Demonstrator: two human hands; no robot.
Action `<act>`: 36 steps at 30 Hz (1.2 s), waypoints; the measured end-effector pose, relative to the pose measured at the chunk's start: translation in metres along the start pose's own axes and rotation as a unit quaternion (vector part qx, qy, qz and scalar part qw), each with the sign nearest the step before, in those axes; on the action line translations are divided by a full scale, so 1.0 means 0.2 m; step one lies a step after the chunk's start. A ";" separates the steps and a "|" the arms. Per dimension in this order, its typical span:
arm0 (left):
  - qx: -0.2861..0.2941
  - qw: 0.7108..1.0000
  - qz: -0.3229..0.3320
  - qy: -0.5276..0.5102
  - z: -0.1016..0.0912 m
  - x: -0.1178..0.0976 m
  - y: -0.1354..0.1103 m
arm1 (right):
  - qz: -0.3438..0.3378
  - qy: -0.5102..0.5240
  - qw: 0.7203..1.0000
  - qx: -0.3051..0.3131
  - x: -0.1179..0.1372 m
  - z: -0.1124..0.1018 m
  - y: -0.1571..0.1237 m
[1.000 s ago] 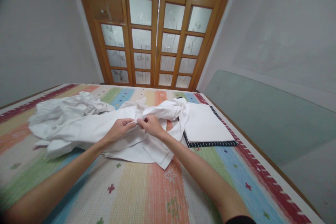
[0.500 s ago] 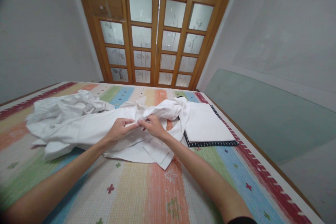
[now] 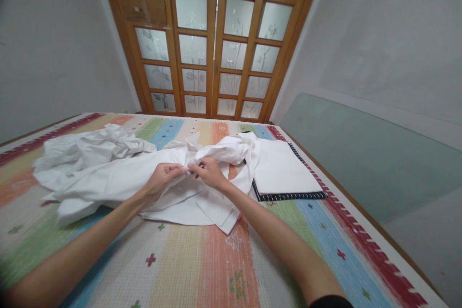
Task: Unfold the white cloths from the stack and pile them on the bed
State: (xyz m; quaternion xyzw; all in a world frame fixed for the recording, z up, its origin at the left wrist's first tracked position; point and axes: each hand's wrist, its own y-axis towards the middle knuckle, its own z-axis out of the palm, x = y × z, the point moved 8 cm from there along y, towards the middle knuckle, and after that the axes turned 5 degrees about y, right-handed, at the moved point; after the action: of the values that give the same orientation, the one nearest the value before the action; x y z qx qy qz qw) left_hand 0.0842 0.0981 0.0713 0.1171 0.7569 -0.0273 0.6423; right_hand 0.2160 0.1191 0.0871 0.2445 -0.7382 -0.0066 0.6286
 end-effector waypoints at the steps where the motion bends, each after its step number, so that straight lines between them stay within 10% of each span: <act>1: -0.004 1.000 -0.008 -0.012 0.00 0.01 0.00 | 0.000 0.004 1.000 0.001 0.00 0.00 0.00; 36: -0.043 0.988 -0.107 -0.101 0.00 0.08 0.00 | -0.017 0.014 1.000 -0.022 0.02 -0.03 -0.01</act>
State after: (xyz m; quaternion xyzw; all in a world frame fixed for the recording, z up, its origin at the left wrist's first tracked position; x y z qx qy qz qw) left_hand 0.0813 0.1008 0.0559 0.0044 0.6967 -0.0747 0.7135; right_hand 0.2217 0.1172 0.0910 0.2429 -0.7246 -0.0298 0.6442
